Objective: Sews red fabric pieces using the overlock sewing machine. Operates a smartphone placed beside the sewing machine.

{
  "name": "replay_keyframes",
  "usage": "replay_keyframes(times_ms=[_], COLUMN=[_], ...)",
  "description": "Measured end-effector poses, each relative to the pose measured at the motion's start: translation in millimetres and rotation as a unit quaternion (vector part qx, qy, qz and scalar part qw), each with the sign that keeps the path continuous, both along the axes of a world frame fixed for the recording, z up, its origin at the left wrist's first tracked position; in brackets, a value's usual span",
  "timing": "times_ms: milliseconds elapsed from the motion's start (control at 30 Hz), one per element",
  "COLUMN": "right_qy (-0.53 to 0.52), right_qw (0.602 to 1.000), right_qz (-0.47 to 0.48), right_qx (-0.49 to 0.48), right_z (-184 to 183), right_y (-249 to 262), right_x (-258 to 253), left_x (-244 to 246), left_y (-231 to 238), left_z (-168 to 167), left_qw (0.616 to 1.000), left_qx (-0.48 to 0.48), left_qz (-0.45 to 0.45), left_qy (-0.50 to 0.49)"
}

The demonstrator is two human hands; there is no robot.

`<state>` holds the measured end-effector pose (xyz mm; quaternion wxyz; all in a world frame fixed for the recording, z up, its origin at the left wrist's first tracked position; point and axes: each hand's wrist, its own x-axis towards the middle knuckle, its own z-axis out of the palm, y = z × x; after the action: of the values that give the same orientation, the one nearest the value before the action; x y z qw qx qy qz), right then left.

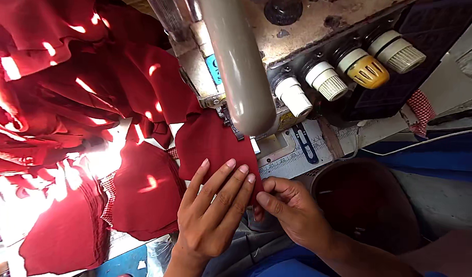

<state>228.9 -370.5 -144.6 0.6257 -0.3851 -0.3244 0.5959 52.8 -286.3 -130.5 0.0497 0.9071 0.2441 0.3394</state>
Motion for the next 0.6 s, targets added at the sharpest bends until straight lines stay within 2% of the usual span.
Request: replay_keyframes(times_ms=[267, 467, 600], right_qy=[-0.125, -0.295, -0.359], right_qw=[0.991, 0.952, 0.93], right_qz=[-0.047, -0.088, -0.078], right_qx=[0.021, 0.002, -0.006], right_z=[6, 19, 21], right_y=[46, 67, 67], right_x=[23, 27, 30], left_x=[12, 8, 4], left_y=[9, 29, 51], left_z=[4, 12, 14], left_qw=[0.998, 0.996, 0.992], left_qx=[-0.022, -0.082, -0.118], left_qz=[0.046, 0.026, 0.025], left_qy=[-0.025, -0.037, -0.036])
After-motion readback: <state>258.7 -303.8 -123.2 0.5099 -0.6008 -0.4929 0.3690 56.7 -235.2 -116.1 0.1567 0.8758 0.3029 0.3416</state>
